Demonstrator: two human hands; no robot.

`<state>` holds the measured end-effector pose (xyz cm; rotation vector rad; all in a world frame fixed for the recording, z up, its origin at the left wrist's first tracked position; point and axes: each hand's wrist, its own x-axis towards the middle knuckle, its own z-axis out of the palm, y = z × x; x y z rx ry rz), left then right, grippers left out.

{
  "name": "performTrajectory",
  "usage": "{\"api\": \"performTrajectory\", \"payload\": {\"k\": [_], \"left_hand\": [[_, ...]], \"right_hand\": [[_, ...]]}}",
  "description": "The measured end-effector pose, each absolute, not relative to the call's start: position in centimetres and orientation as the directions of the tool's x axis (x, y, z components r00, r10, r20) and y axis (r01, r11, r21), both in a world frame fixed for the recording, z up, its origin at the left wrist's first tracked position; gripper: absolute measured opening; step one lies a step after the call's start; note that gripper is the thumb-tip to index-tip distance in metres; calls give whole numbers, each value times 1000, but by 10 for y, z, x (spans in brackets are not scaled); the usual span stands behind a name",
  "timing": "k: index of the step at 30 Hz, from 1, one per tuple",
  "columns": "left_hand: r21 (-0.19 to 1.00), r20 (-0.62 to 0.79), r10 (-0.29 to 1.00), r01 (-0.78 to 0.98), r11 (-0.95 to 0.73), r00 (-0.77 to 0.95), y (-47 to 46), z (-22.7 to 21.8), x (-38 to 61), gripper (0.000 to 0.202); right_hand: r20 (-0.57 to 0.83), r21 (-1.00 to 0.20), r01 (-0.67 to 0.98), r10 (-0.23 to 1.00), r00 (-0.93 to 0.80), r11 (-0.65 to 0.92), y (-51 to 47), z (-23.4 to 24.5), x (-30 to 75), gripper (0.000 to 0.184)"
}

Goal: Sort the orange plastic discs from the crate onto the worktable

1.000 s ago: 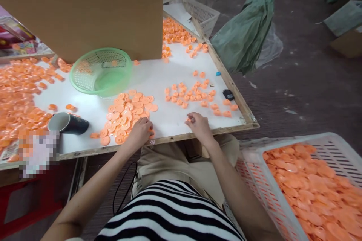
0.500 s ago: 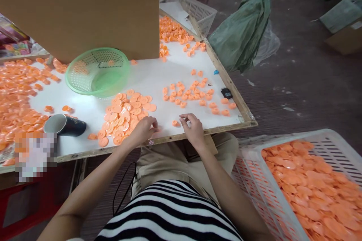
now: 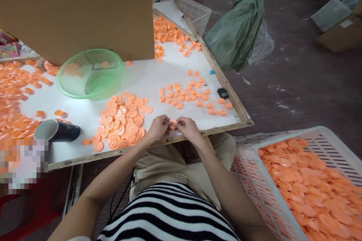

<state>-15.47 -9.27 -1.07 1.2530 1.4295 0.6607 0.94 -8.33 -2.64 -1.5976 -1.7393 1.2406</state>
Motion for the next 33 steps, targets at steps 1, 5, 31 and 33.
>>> {"api": "performTrajectory", "payload": {"k": [1,5,31,33], "left_hand": [[894,-370,919,322,312,136,-93,-10,-156,11],[895,-414,895,257,365,169,-93,-8,-160,7],[798,-587,766,343,495,261,-67,-9,-158,19],[748,-641,719,428,508,268,-60,-4,-156,19]], "right_hand": [[-236,-854,513,946,-224,-92,-82,-26,10,13],[-257,-841,533,935,-244,-92,-78,-24,12,17],[-495,-760,605,815,-302,-237,-60,-11,7,16],[-545,-718,654,777,-314,-238,-55,-5,5,17]]}}
